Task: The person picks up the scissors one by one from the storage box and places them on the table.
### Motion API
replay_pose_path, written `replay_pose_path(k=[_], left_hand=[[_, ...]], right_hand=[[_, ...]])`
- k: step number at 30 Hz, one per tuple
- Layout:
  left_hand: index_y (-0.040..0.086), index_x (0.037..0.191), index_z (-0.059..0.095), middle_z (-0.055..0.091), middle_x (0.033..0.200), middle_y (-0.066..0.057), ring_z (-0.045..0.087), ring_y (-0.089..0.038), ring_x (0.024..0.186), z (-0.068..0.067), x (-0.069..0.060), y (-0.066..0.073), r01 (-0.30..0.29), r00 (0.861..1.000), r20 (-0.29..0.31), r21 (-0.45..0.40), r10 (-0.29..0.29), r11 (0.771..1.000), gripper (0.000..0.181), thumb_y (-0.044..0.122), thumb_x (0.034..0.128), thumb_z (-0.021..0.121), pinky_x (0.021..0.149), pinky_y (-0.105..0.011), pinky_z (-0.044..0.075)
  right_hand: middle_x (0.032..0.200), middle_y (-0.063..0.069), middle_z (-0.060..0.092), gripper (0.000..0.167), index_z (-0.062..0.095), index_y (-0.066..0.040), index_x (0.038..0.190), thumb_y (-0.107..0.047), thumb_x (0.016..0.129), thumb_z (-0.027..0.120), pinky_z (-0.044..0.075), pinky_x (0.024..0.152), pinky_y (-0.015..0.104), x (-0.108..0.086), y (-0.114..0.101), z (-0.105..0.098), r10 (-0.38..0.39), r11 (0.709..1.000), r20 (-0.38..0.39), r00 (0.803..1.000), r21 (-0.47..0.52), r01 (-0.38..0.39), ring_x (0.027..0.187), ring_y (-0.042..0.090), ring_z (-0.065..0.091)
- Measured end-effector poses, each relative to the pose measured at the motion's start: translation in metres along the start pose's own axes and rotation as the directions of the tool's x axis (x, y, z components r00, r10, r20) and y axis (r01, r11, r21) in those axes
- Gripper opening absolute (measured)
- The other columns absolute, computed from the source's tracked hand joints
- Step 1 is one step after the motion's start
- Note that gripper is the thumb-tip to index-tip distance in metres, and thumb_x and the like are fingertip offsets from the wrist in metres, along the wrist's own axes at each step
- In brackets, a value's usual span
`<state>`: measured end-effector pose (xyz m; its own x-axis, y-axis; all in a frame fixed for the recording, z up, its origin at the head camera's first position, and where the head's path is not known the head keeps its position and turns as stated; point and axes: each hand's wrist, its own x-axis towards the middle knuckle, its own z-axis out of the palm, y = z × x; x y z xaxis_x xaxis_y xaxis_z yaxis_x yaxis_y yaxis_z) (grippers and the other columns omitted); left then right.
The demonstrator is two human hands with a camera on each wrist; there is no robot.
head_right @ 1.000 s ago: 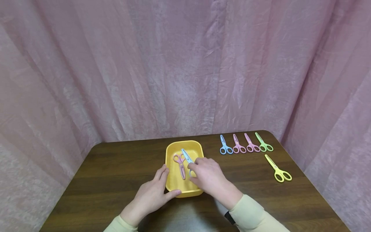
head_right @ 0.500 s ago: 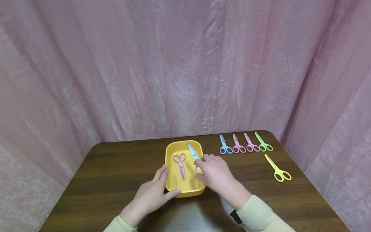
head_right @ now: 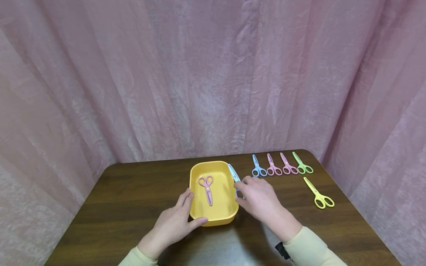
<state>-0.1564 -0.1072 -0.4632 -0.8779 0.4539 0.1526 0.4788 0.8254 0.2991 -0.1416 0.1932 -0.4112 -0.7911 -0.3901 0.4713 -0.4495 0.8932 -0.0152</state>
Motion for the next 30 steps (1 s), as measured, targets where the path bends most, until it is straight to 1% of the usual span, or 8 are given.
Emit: replay_pose_path(k=[4, 8, 14, 22, 25, 30], left_hand=[[-0.001, 0.163, 0.045, 0.043, 0.169, -0.021, 0.050, -0.017, 0.052, 0.000, 0.000, 0.000, 0.005, 1.000, 0.004, -0.001, -0.005, 1.000, 0.105, 0.076, 0.0960, 0.070, 0.052, -0.038, 0.046], [-0.001, 0.163, 0.046, 0.043, 0.169, -0.021, 0.050, -0.017, 0.052, 0.000, -0.001, 0.001, 0.009, 1.000, 0.009, -0.010, -0.009, 1.000, 0.104, 0.074, 0.0960, 0.072, 0.052, -0.038, 0.046], [-0.001, 0.163, 0.047, 0.043, 0.169, -0.021, 0.052, -0.018, 0.053, 0.000, -0.001, 0.001, 0.013, 1.000, 0.015, -0.013, -0.012, 1.000, 0.103, 0.073, 0.0958, 0.073, 0.053, -0.039, 0.048], [-0.001, 0.163, 0.045, 0.043, 0.169, -0.021, 0.051, -0.017, 0.053, 0.000, -0.001, 0.000, 0.011, 1.000, 0.018, -0.012, -0.011, 1.000, 0.104, 0.075, 0.0961, 0.071, 0.053, -0.038, 0.047], [-0.001, 0.163, 0.045, 0.043, 0.169, -0.021, 0.051, -0.016, 0.052, 0.000, -0.001, 0.000, 0.007, 1.000, 0.014, -0.009, -0.007, 1.000, 0.105, 0.075, 0.0961, 0.071, 0.053, -0.037, 0.047], [-0.001, 0.163, 0.046, 0.043, 0.169, -0.021, 0.051, -0.017, 0.053, 0.000, -0.001, 0.000, 0.007, 1.000, 0.020, -0.011, -0.007, 1.000, 0.105, 0.075, 0.0962, 0.070, 0.053, -0.038, 0.047]], right_hand=[[0.099, -0.003, 0.072, 0.038, 0.080, -0.022, 0.109, -0.024, 0.077, 0.102, 0.055, 0.065, 0.042, -0.007, 0.008, -0.002, 0.008, 1.000, -0.012, 1.000, -0.003, -0.008, 0.079, 0.023, 0.068], [0.101, -0.003, 0.073, 0.038, 0.080, -0.024, 0.109, -0.025, 0.078, 0.101, 0.053, 0.062, 0.042, -0.014, 0.015, -0.004, 0.020, 1.000, -0.008, 1.000, -0.018, -0.020, 0.075, 0.023, 0.066], [0.101, -0.003, 0.073, 0.038, 0.079, -0.023, 0.108, -0.027, 0.078, 0.102, 0.054, 0.062, 0.044, -0.024, 0.024, -0.008, 0.043, 0.998, 0.002, 0.999, -0.037, -0.043, 0.076, 0.024, 0.067], [0.102, -0.001, 0.074, 0.038, 0.081, -0.022, 0.109, -0.027, 0.078, 0.102, 0.056, 0.066, 0.049, -0.038, 0.032, -0.012, 0.112, 0.993, 0.027, 0.993, -0.038, -0.111, 0.081, 0.029, 0.070], [0.103, 0.000, 0.074, 0.038, 0.081, -0.021, 0.110, -0.028, 0.078, 0.101, 0.057, 0.067, 0.050, -0.041, 0.035, -0.012, 0.121, 0.992, 0.027, 0.992, -0.042, -0.119, 0.083, 0.030, 0.070], [0.101, 0.001, 0.074, 0.039, 0.080, -0.020, 0.109, -0.028, 0.077, 0.102, 0.056, 0.065, 0.050, -0.047, 0.039, -0.011, 0.119, 0.992, 0.019, 0.993, -0.052, -0.118, 0.081, 0.030, 0.070]])
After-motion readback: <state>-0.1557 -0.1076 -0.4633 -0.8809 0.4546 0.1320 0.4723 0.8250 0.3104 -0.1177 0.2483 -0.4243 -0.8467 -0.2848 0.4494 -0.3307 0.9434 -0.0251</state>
